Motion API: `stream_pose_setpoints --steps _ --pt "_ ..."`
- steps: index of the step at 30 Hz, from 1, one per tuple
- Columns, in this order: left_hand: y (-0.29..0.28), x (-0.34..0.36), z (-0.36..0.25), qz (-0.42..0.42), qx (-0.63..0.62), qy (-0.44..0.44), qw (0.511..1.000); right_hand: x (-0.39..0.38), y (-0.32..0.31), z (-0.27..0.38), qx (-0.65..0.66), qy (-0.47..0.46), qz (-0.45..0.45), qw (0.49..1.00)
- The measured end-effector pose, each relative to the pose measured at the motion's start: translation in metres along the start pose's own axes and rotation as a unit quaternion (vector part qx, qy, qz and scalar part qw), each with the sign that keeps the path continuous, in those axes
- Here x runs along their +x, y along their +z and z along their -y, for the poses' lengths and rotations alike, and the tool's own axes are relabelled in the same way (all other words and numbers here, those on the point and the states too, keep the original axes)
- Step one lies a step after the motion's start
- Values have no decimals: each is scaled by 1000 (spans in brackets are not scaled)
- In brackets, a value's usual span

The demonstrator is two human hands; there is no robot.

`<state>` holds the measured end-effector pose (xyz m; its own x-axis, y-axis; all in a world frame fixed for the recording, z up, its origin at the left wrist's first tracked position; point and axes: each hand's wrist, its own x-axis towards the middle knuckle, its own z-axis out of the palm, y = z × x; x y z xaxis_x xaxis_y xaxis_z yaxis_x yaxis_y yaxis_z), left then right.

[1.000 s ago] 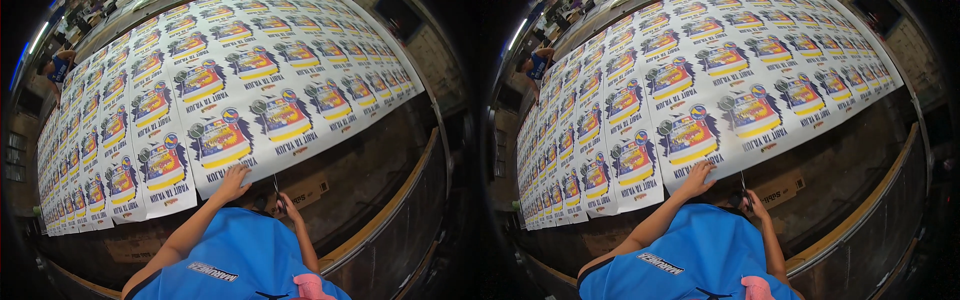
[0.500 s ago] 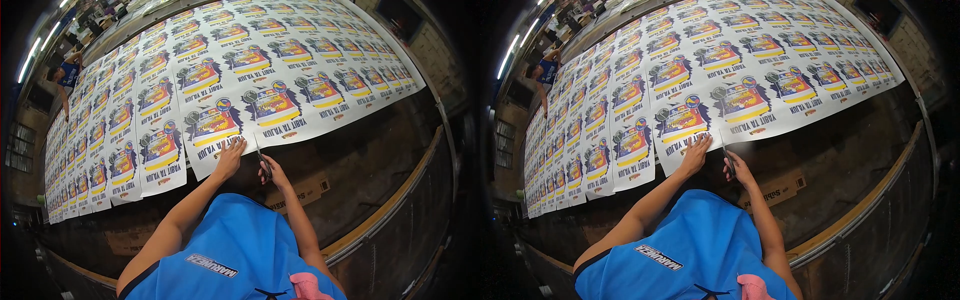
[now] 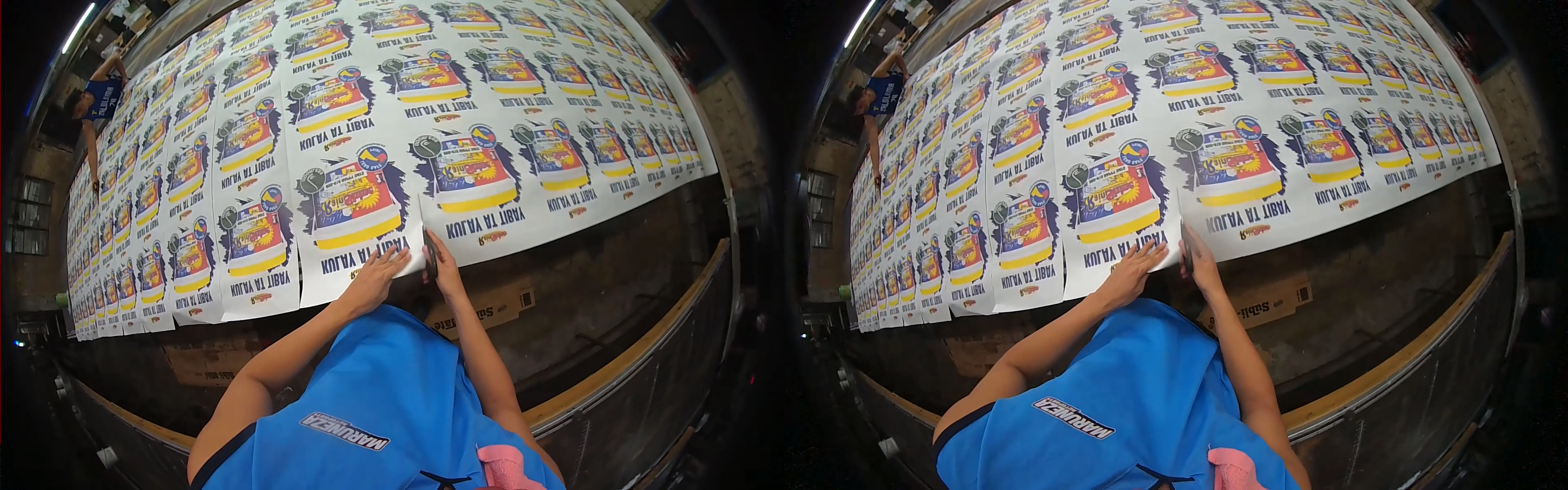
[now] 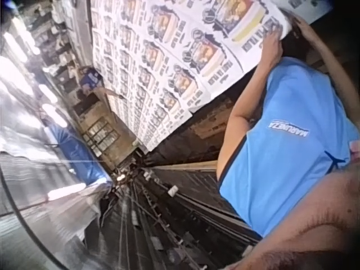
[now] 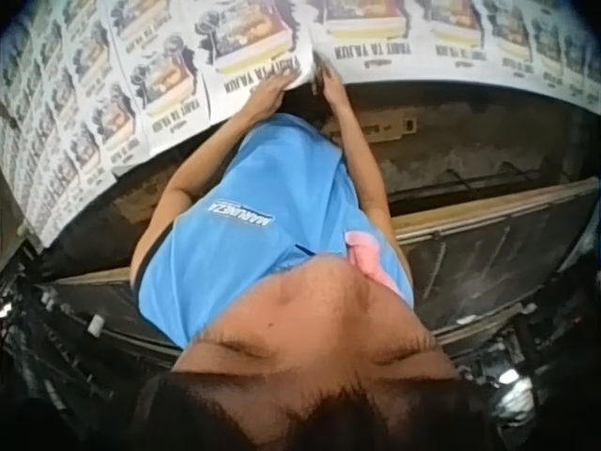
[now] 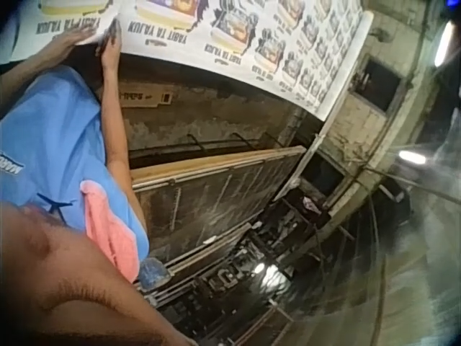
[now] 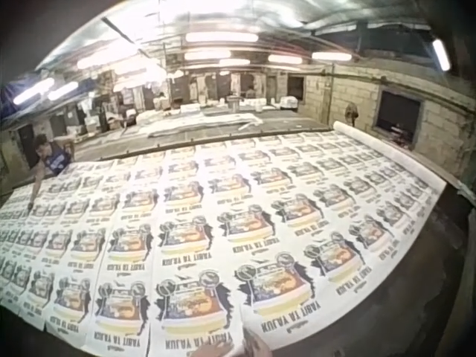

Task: Cutting and unrolling a long sheet of printed fabric on a large industrial table.

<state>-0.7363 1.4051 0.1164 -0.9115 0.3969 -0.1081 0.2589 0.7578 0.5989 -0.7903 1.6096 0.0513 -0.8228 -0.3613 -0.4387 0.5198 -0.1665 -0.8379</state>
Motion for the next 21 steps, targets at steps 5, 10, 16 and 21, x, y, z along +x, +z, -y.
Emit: stream_pose_setpoints --steps 5,10,16,21 --pt "-35 13 11 82 -171 -9 982 100 -14 18 -139 -120 -10 983" --pt "-69 20 36 178 -340 -31 923 185 7 59 -166 -139 13 976" --pt "-102 25 67 223 -473 -77 849 296 47 120 -206 -119 23 971" --pt "-116 30 93 261 -536 -120 793 403 57 160 -194 -88 6 977"
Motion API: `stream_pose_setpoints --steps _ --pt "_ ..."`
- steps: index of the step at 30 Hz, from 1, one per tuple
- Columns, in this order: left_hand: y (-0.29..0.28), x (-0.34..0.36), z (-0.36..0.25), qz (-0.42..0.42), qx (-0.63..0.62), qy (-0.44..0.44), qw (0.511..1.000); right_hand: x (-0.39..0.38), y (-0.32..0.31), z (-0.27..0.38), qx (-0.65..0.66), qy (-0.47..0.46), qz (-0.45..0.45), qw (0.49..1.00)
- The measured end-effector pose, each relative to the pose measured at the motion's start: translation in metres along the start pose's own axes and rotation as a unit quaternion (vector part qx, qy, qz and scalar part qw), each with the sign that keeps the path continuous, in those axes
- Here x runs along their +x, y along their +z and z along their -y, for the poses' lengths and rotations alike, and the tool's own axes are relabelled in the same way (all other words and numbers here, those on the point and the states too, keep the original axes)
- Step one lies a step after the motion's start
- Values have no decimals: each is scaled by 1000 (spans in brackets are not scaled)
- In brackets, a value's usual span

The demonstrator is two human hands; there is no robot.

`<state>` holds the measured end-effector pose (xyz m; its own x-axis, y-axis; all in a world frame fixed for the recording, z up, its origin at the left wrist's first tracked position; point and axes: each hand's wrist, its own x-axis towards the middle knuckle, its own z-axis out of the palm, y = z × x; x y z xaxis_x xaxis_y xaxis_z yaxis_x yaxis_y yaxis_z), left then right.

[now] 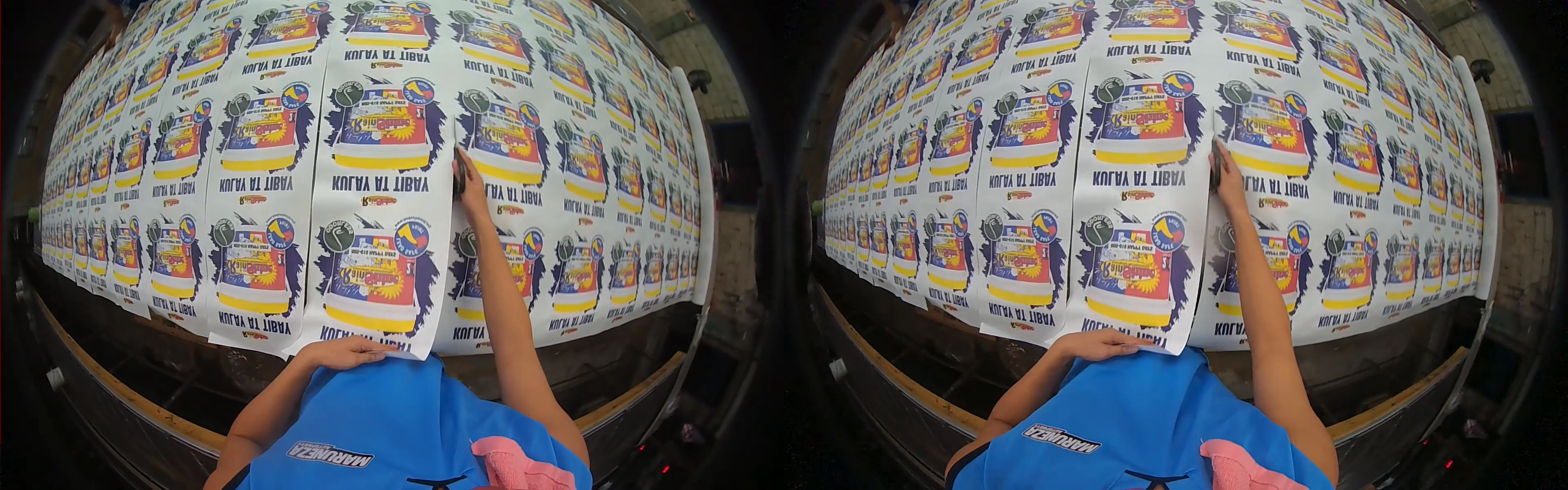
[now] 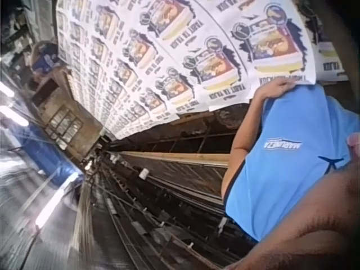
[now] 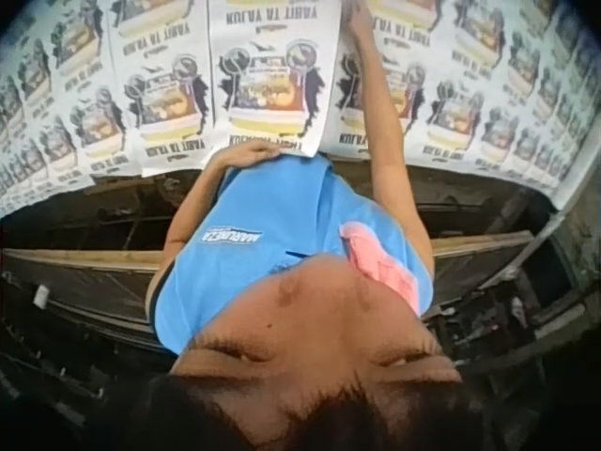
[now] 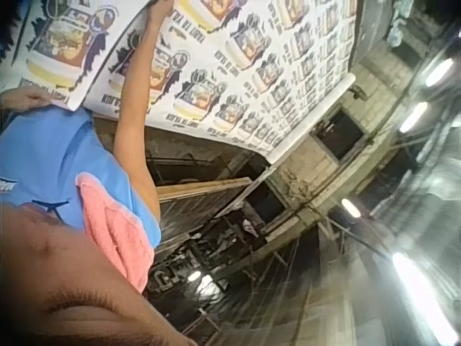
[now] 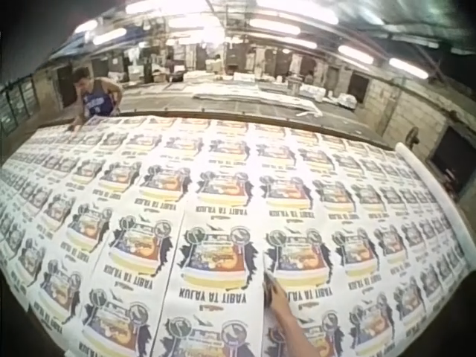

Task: Cutting and unrolling a long sheet of printed fabric on a large industrial table.

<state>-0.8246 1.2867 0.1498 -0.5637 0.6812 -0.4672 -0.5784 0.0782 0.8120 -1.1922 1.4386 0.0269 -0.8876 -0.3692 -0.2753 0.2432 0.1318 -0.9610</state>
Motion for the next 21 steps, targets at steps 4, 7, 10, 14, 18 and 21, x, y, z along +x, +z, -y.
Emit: stream_pose_setpoints --steps 4,7,10,14,18,21 --pt "-17 -14 14 -28 -85 -34 995 78 19 38 -26 34 12 999" --pt "-27 -18 25 -50 -179 -61 981 153 19 45 -3 -36 22 999" --pt "-33 -19 36 -63 -291 -88 951 218 27 60 -93 -82 -13 992" --pt "-29 -25 53 -88 -353 -124 923 287 43 71 -31 1 25 999" --pt "-35 -21 51 -97 -366 -121 918 349 28 79 -27 -23 7 999" --pt "-31 -24 49 -114 -370 -143 911 354 34 93 -65 -5 20 998"
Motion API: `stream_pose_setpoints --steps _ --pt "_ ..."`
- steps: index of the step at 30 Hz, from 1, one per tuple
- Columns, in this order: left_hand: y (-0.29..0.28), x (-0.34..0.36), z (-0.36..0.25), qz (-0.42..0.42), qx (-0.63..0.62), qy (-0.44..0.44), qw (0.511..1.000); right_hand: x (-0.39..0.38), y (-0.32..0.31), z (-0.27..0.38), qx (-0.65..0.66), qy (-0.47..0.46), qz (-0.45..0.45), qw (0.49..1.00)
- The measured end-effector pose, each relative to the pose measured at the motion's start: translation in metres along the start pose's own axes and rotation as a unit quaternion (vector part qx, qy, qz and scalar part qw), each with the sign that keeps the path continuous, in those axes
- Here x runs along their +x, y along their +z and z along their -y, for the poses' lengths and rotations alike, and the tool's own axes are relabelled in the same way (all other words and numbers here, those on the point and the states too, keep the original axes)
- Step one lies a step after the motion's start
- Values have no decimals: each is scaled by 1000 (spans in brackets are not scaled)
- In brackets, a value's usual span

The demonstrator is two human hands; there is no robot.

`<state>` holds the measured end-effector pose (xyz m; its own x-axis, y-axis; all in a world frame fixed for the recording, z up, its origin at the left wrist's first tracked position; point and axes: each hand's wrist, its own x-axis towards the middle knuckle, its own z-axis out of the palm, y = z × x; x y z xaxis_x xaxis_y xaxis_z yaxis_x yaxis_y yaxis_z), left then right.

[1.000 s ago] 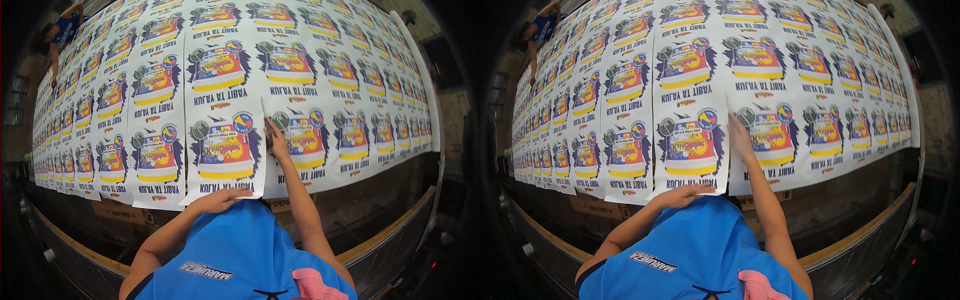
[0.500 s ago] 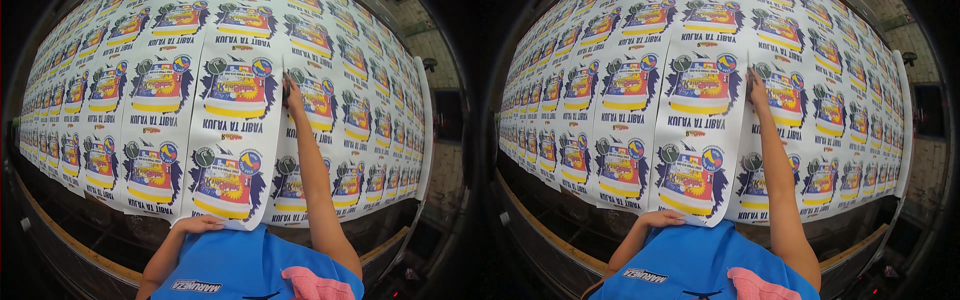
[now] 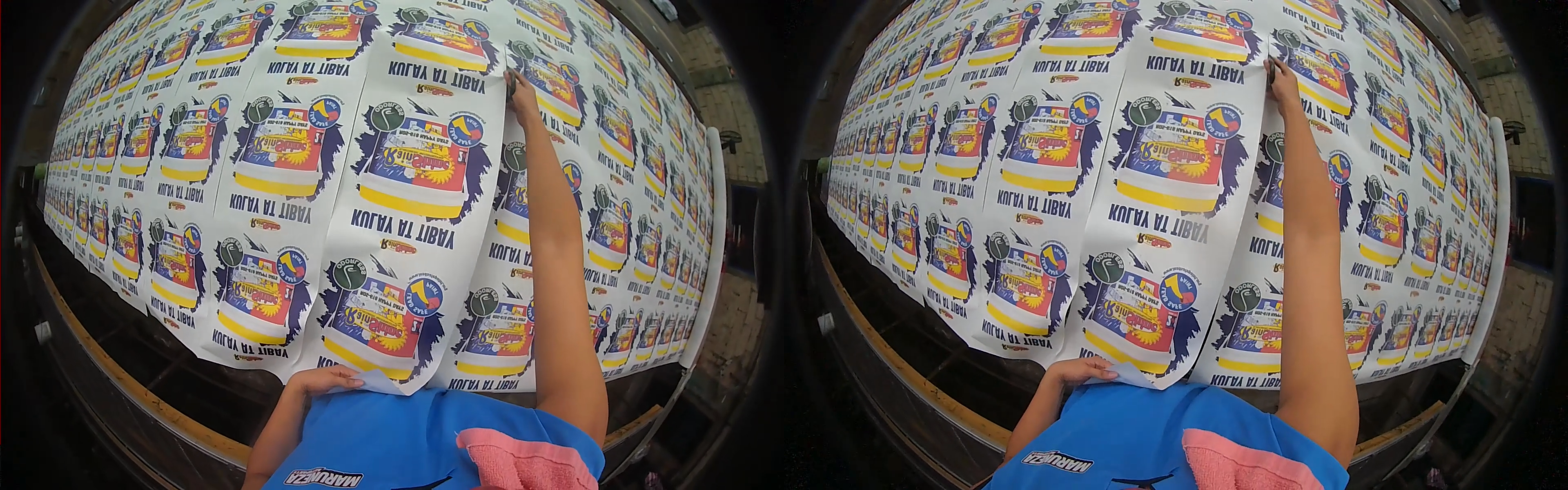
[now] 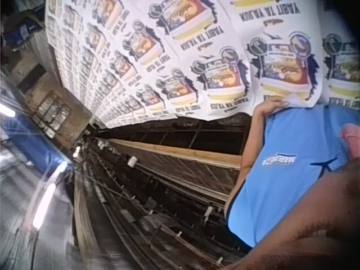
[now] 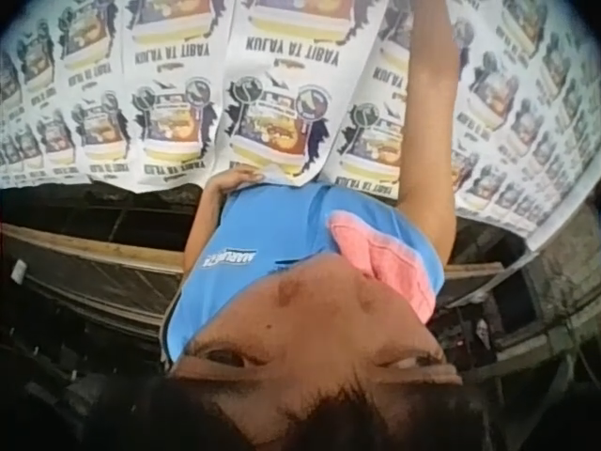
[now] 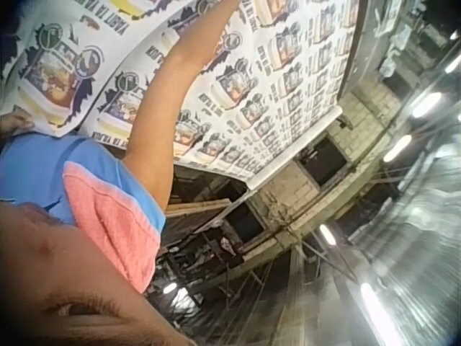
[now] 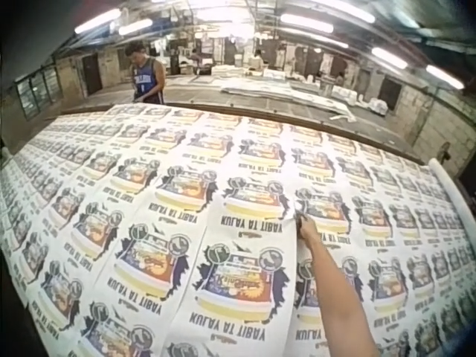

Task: Cutting and unrolling a long sheet of printed fabric on a large industrial table.

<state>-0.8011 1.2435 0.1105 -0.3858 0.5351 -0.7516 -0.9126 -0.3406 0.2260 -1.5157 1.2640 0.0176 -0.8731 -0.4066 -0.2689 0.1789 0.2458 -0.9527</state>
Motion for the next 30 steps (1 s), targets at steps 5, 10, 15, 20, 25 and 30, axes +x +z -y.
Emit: stream_pose_setpoints --steps 5,10,15,20,25,30 --pt "7 1 1 -34 5 -14 999 -48 -15 0 40 -51 12 998" --pt "14 14 17 -12 3 117 993 -210 -70 -59 124 18 34 992" --pt "65 17 -10 51 165 143 975 -421 -156 -117 132 56 -82 986" --pt "86 70 8 -77 365 97 923 -611 -292 -186 148 77 -287 943" --pt "100 88 22 -111 582 77 802 -753 -348 -221 173 39 -466 867" --pt "109 102 59 -101 661 -20 743 -838 -327 -289 316 45 -446 836"
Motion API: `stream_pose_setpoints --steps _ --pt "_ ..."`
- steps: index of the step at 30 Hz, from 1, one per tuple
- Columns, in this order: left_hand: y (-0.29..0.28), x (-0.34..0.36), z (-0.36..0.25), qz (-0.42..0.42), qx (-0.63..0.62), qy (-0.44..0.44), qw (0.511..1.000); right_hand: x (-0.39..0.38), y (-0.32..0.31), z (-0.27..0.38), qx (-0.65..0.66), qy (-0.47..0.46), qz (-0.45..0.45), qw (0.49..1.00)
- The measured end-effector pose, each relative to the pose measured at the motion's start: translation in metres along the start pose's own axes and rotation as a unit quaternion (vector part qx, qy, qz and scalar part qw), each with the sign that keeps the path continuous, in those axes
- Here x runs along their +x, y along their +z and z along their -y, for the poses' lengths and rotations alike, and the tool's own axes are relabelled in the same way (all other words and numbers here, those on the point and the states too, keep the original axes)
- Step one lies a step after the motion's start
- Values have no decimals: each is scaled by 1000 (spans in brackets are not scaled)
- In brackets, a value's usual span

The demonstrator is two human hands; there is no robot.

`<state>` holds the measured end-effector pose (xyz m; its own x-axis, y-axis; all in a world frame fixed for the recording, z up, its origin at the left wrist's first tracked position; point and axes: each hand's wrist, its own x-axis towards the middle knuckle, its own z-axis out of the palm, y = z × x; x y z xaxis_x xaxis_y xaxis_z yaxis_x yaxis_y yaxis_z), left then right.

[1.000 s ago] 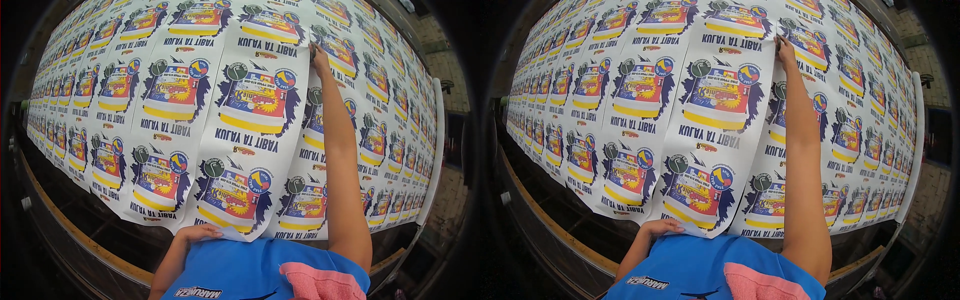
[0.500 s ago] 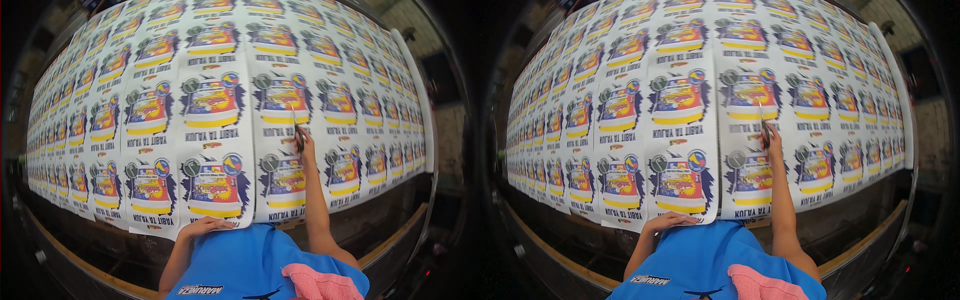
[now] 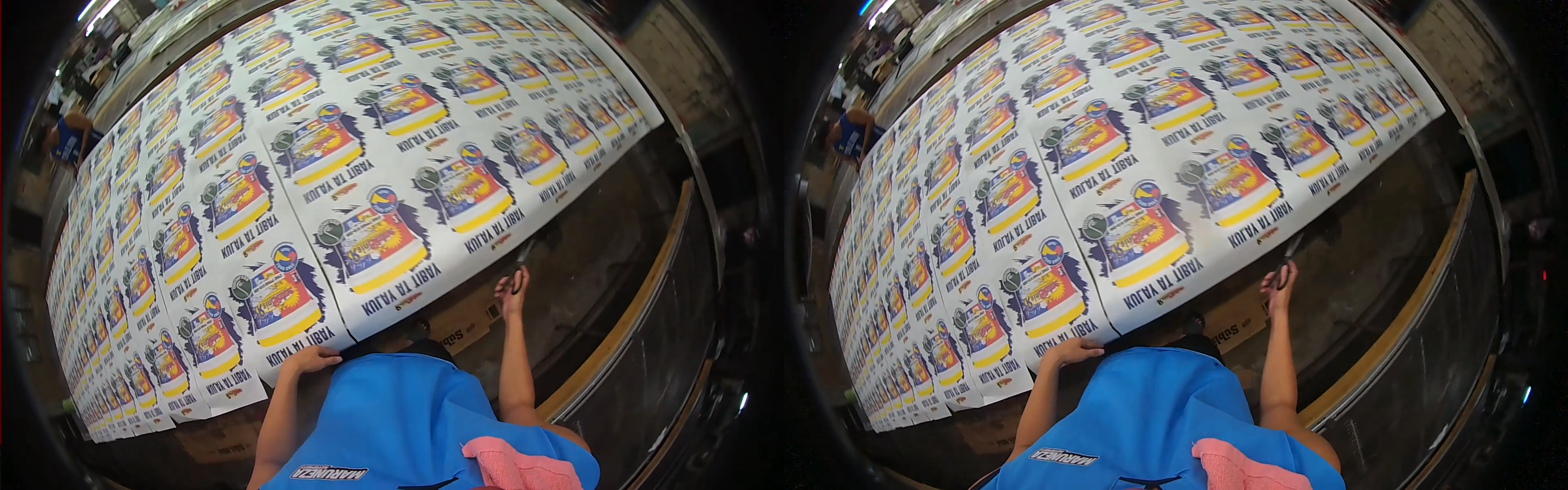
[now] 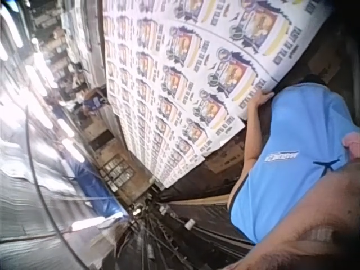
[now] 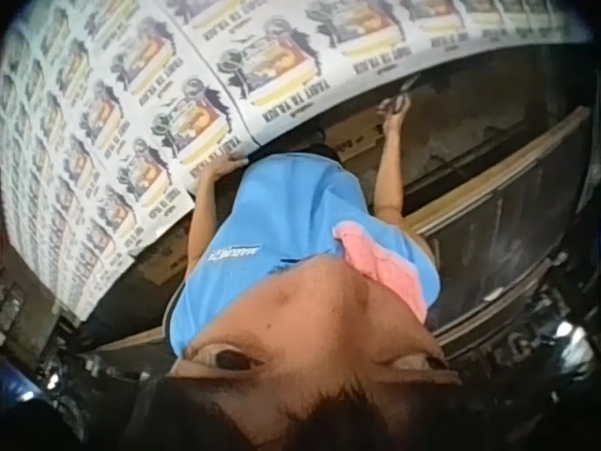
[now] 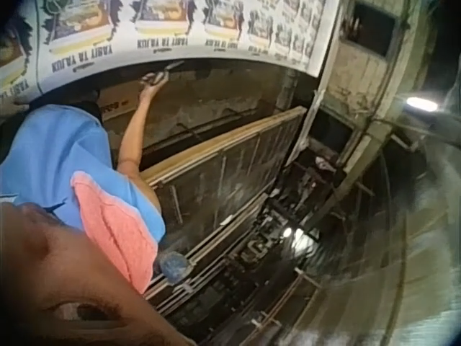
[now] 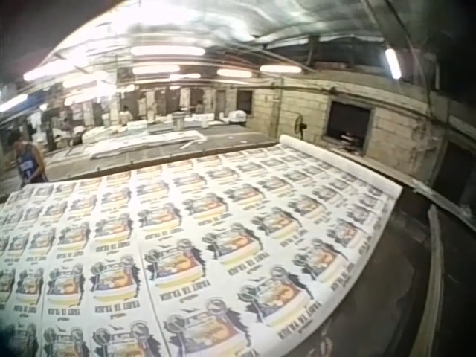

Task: Cutting and unrolling a long sheet of printed fabric on a large industrial table.

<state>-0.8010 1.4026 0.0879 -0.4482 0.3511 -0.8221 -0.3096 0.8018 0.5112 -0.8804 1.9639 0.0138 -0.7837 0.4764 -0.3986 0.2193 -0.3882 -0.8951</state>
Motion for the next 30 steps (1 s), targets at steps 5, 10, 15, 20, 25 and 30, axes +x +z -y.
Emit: stream_pose_setpoints --steps 5,10,15,20,25,30 --pt "40 39 -18 -85 152 -8 985 -58 -12 -58 0 116 217 969" --pt "49 28 -146 -127 -22 118 985 -108 7 -40 79 157 318 932" --pt "55 34 -237 -459 125 294 829 -128 11 17 139 104 444 879" --pt "50 71 -274 -471 282 228 804 -110 27 61 -141 97 462 870" --pt "48 109 -265 -411 351 241 806 -90 34 65 -158 72 434 884" --pt "51 105 -255 -374 296 266 838 -102 42 59 -107 105 390 909"
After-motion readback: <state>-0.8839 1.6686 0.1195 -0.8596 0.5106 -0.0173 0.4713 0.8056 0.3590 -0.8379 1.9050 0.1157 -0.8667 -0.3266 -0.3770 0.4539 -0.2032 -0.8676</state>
